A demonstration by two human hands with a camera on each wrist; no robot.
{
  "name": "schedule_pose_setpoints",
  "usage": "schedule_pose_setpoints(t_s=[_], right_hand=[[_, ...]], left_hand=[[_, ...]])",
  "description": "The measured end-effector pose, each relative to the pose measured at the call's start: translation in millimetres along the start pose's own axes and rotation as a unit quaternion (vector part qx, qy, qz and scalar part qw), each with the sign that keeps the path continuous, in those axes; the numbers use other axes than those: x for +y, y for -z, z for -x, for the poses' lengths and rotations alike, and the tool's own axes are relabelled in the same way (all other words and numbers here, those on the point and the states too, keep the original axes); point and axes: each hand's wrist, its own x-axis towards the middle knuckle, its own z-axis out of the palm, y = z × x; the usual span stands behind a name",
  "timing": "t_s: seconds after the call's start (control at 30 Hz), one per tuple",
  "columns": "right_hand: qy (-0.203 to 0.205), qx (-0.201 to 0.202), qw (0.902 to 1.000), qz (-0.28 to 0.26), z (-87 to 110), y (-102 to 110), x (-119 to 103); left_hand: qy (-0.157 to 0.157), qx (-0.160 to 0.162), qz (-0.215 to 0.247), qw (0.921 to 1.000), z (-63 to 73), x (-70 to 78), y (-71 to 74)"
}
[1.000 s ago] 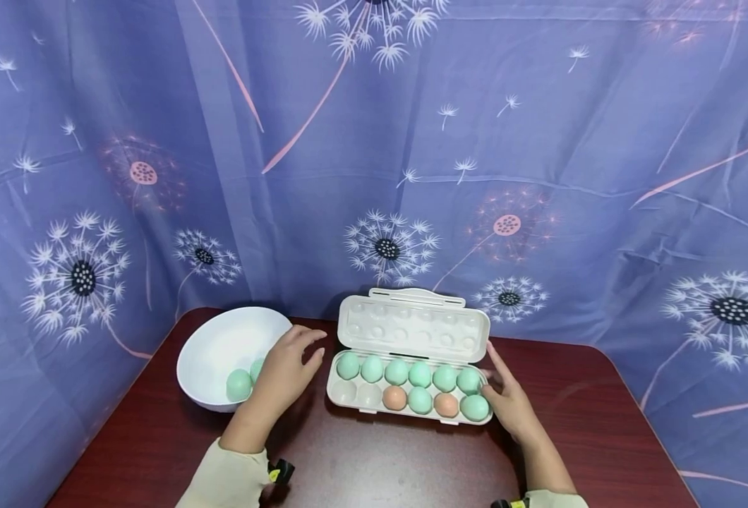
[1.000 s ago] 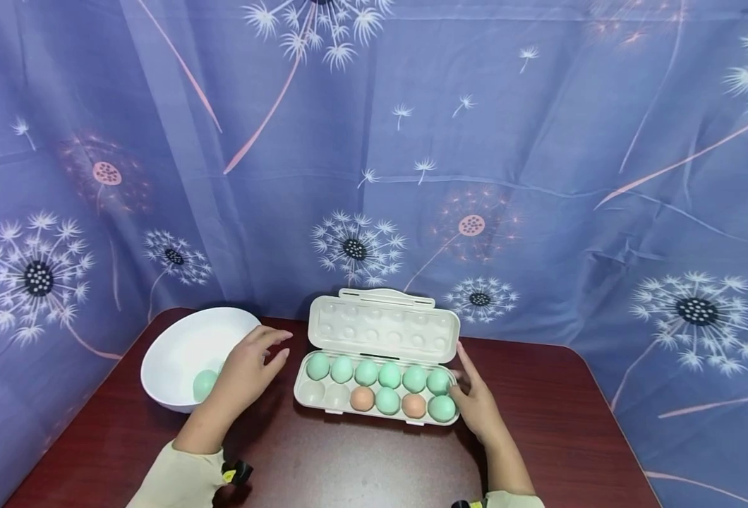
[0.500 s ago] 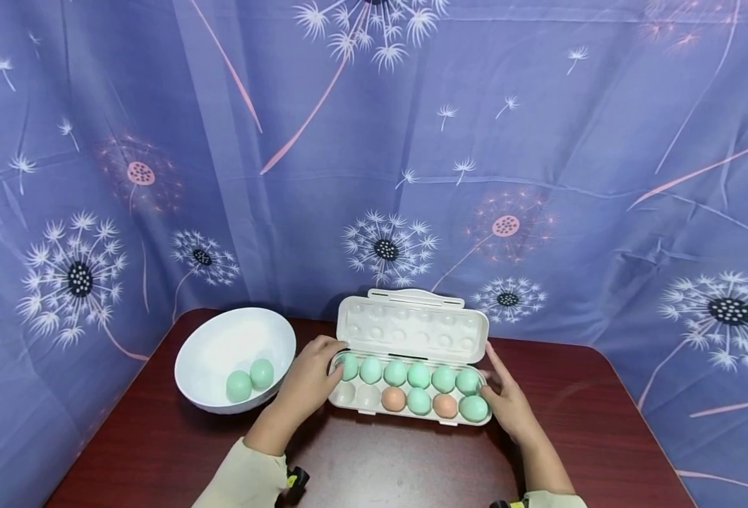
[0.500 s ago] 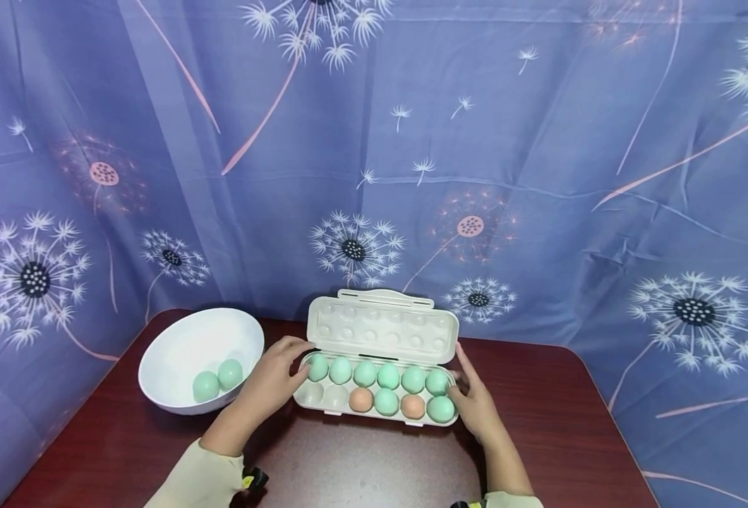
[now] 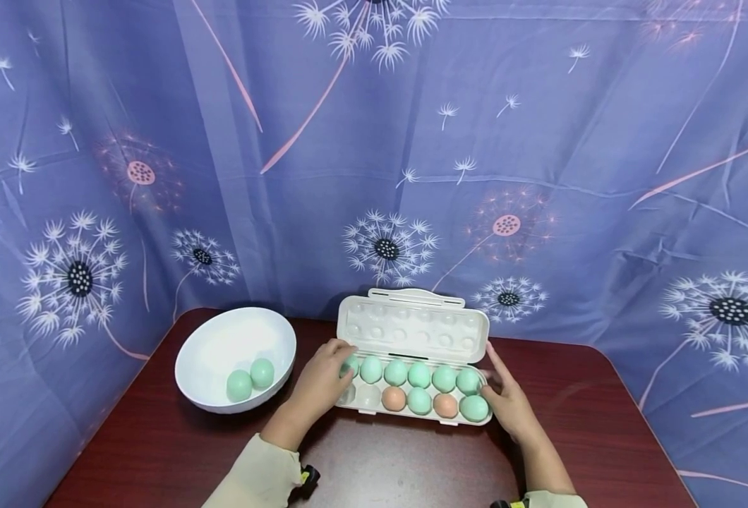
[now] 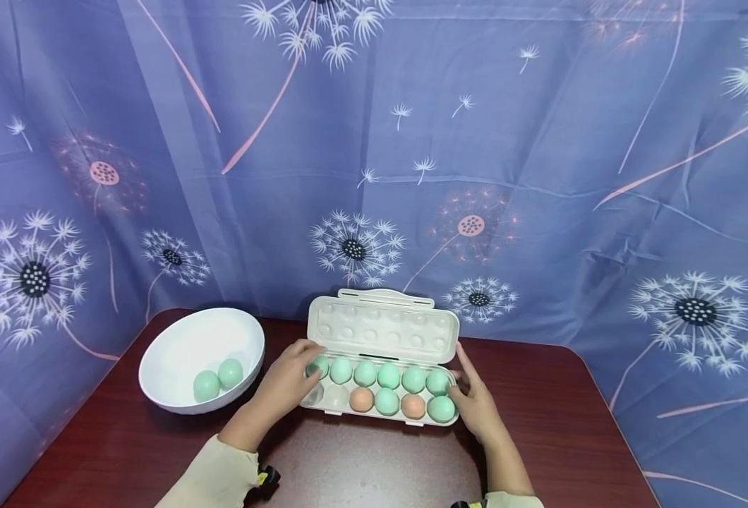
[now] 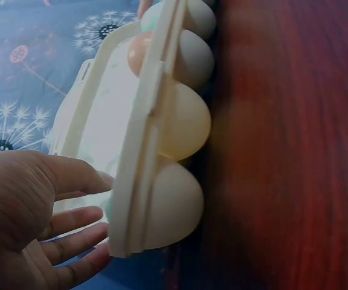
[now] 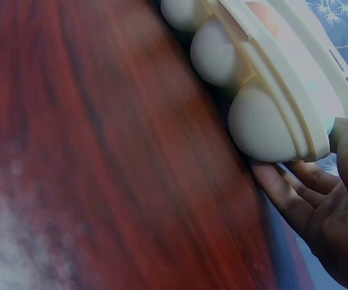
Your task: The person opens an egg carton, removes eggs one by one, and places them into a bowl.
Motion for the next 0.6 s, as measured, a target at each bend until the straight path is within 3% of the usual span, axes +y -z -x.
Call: schedule_pose_setpoints(t_s=[0.33, 0.6], right_hand=[[0.004, -0.002, 1.0, -0.006, 0.2, -0.5, -0.3], [-0.006, -0.001, 0.9999, 0.012, 0.5, 0.2, -1.2]], left_hand=[[-0.025, 0.018, -0.02, 0.9993, 2.8, -2.2, -7.6], [-0.03, 0.028, -0.062, 0.9972, 3.5, -3.9, -11.3]])
